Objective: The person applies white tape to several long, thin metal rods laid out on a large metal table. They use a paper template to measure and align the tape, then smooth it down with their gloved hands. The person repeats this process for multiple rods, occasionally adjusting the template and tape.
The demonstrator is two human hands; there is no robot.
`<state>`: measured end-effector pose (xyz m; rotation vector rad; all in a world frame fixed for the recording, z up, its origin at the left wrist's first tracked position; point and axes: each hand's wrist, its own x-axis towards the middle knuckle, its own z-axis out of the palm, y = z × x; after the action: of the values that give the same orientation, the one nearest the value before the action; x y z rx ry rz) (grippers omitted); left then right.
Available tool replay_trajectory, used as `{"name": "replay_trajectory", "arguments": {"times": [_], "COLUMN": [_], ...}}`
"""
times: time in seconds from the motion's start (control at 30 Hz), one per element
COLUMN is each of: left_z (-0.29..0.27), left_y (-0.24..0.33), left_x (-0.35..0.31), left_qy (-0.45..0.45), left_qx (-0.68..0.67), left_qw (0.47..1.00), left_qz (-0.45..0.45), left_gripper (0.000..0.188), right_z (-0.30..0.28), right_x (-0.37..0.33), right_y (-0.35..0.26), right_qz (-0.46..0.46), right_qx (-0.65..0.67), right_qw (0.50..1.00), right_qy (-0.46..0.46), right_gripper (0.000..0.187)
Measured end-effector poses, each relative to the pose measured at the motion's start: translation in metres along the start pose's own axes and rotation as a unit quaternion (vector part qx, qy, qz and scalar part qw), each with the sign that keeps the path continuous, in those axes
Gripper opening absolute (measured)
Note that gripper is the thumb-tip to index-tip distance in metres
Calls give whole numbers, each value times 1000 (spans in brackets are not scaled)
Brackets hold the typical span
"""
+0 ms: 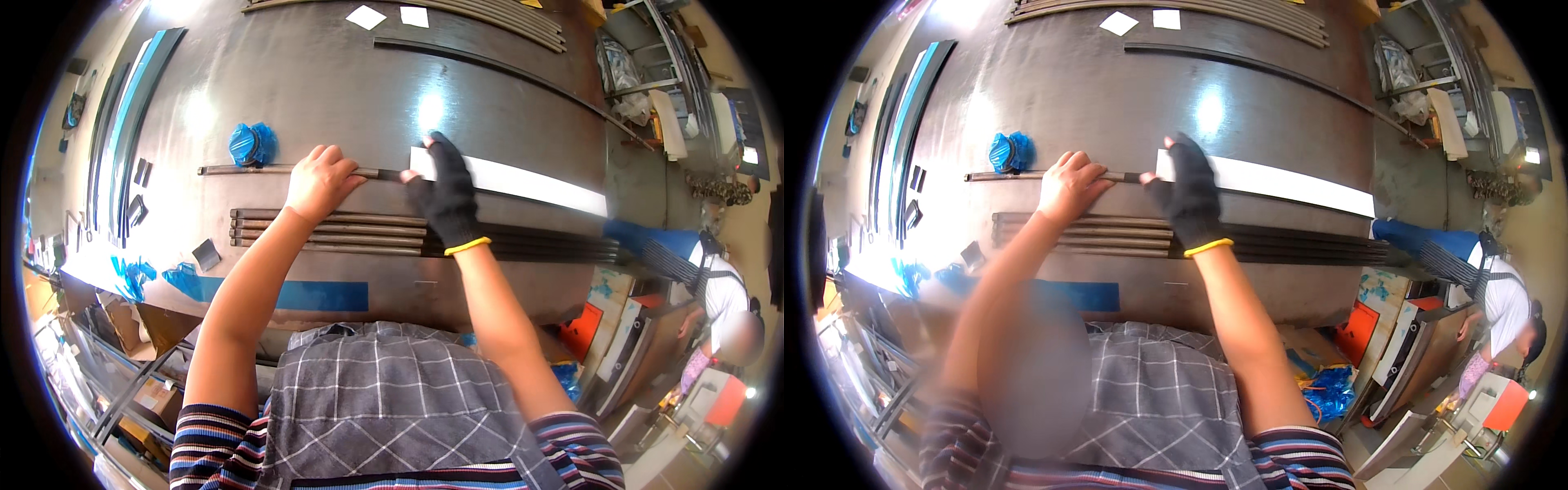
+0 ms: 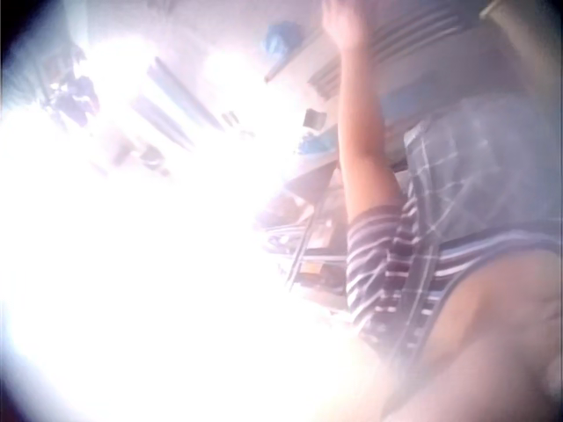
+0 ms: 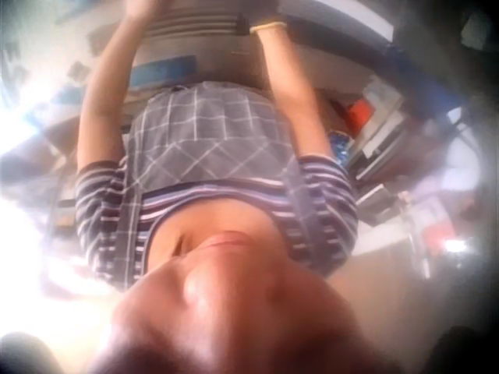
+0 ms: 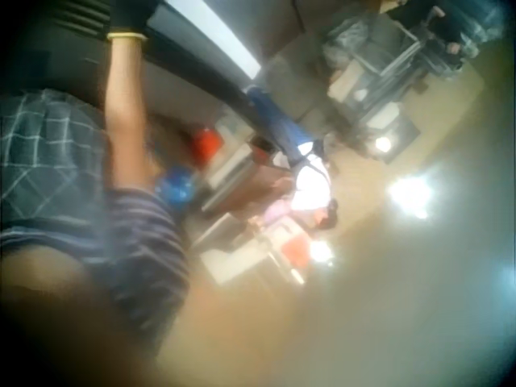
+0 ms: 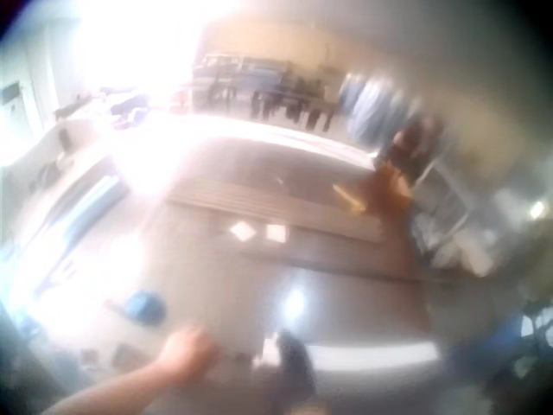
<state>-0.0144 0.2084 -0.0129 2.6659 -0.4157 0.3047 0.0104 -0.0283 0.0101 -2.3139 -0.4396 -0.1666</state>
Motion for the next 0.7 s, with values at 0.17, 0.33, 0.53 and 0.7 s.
{"name": "replay_trajectory", "arguments": {"times": [0.17,0.33,0.53,0.7], "left_z": [1,2,0,-1], "left_y": [-3,-2,-2,0], "left_x": [0,0,-1,0], "left_qy": [4,7,-2,-1], "left_qx": [-17,-18,-10,-14], "left_qw": [1000,1000,1000,1000], "left_qz": [4,4,-3,-2], "left_gripper": [18,18,18,18], "right_z": [-23,-9,-10,-7], "right_x": [13,10,10,13], "right_y": [-14,-1,-13,-12], "right_qz": [72,81,111,115], "right_qx": [-144,-166,-174,-196], "right_qw": [977,973,970,964], "right_qy": [-142,-137,-129,-141], "right_gripper": [33,30,19,17]}}
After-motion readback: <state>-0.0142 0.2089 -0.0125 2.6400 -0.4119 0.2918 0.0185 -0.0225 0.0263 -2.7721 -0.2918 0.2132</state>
